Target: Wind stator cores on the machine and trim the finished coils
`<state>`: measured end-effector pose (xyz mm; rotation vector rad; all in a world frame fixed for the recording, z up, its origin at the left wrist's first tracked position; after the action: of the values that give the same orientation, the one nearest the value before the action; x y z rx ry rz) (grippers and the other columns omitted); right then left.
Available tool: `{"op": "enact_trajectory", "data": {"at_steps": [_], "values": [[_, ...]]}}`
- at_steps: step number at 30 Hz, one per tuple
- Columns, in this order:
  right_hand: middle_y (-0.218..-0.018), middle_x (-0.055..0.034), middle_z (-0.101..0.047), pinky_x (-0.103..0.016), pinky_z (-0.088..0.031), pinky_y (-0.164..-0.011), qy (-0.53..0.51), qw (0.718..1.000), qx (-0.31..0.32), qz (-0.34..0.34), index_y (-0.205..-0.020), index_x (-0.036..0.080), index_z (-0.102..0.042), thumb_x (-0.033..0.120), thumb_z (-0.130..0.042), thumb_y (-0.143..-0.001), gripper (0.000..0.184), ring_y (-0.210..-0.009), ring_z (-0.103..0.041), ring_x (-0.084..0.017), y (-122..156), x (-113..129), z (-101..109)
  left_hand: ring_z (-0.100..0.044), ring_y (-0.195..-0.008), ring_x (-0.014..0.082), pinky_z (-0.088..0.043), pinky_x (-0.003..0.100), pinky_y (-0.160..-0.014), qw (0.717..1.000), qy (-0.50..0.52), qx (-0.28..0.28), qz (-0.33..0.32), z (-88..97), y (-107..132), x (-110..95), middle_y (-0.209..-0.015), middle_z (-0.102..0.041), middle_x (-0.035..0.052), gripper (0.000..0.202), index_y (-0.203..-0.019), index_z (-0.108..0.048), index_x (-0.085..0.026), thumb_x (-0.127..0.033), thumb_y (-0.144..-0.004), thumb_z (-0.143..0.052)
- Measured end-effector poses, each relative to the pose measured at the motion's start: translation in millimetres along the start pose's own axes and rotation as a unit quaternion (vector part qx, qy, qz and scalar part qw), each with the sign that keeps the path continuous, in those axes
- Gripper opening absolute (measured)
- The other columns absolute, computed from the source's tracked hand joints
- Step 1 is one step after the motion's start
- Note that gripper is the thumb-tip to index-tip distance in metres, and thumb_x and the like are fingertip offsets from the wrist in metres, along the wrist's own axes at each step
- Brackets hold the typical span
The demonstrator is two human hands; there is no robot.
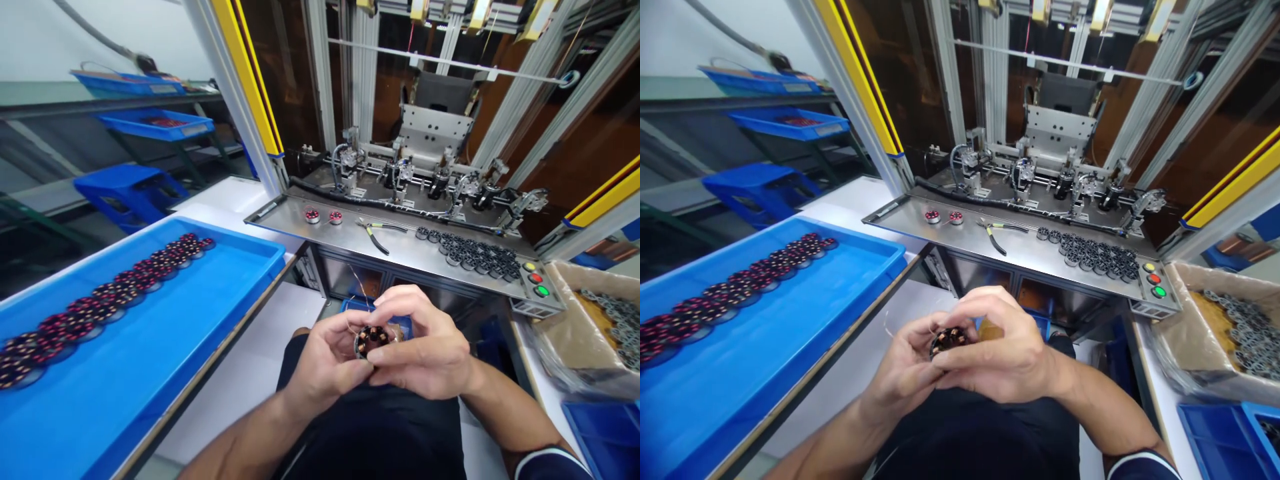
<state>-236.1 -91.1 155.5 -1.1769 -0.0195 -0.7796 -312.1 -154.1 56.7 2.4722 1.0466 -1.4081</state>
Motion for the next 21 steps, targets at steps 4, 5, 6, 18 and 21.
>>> {"op": "enact_trajectory", "data": {"at_steps": [4, 5, 6, 18, 21], "values": [[-0.094, -0.0068, -0.073, -0.040, -0.059, -0.069, 0.075, 0.995, -0.056, 0.022, -0.096, 0.026, -0.073, 0.023, -0.072, -0.090, 0.008, -0.085, -0.066, -0.021, 10.8, 9.3, 5.6, -0.074, -0.069, 0.0186, -0.061, 0.024, -0.064, 0.998, 0.019, -0.022, 0.047, 4.5, -0.4, 10.2, -0.081, -0.078, 0.0080, 0.039, -0.095, -0.079, -0.018, -0.037, -0.064, -0.091], [-0.091, -0.0066, -0.073, -0.039, -0.058, -0.067, 0.109, 0.991, -0.067, 0.029, -0.098, 0.026, -0.074, 0.021, -0.071, -0.090, 0.010, -0.082, -0.066, -0.020, 15.2, 13.7, 6.9, -0.074, -0.070, 0.0182, -0.061, 0.024, -0.064, 0.998, 0.023, -0.027, 0.043, 4.8, -0.5, 9.6, -0.083, -0.078, 0.0078, 0.039, -0.097, -0.079, -0.019, -0.036, -0.063, -0.091], [-0.088, -0.0062, -0.072, -0.038, -0.058, -0.066, 0.145, 0.986, -0.074, 0.036, -0.099, 0.026, -0.074, 0.020, -0.071, -0.090, 0.012, -0.079, -0.065, -0.020, 19.7, 18.1, 7.6, -0.074, -0.073, 0.0177, -0.061, 0.023, -0.066, 0.999, 0.023, -0.027, 0.032, 4.3, -0.6, 7.8, -0.086, -0.079, 0.0075, 0.039, -0.098, -0.079, -0.020, -0.035, -0.064, -0.091], [-0.084, -0.0077, -0.066, -0.032, -0.057, -0.063, 0.179, 0.963, -0.200, -0.014, -0.106, 0.010, -0.067, 0.005, -0.058, -0.093, 0.016, -0.074, -0.063, -0.016, 31.2, 29.4, 6.1, -0.074, -0.101, 0.0140, -0.059, 0.020, -0.089, 0.977, -0.095, -0.063, -0.177, 6.6, 10.9, -24.8, -0.116, -0.075, 0.0006, 0.048, -0.110, -0.074, -0.030, -0.004, -0.070, -0.084], [-0.080, -0.0046, -0.064, -0.029, -0.056, -0.062, 0.105, 0.955, -0.249, -0.119, -0.098, 0.016, -0.067, 0.012, -0.056, -0.097, 0.011, -0.071, -0.062, -0.015, 37.9, 8.8, 2.7, -0.075, -0.099, 0.0127, -0.059, 0.017, -0.088, 0.976, -0.095, -0.076, -0.182, 8.1, 14.3, -24.7, -0.120, -0.073, -0.0005, 0.049, -0.109, -0.073, -0.030, -0.001, -0.071, -0.082]]}}
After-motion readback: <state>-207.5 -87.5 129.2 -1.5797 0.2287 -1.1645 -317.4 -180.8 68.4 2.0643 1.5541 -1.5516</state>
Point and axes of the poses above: each hand's wrist, its own y-axis away from the middle knuckle, its own z-axis out of the back of the hand, x = y × z, the point moved 10 cm from there along -y, towards the middle knuckle
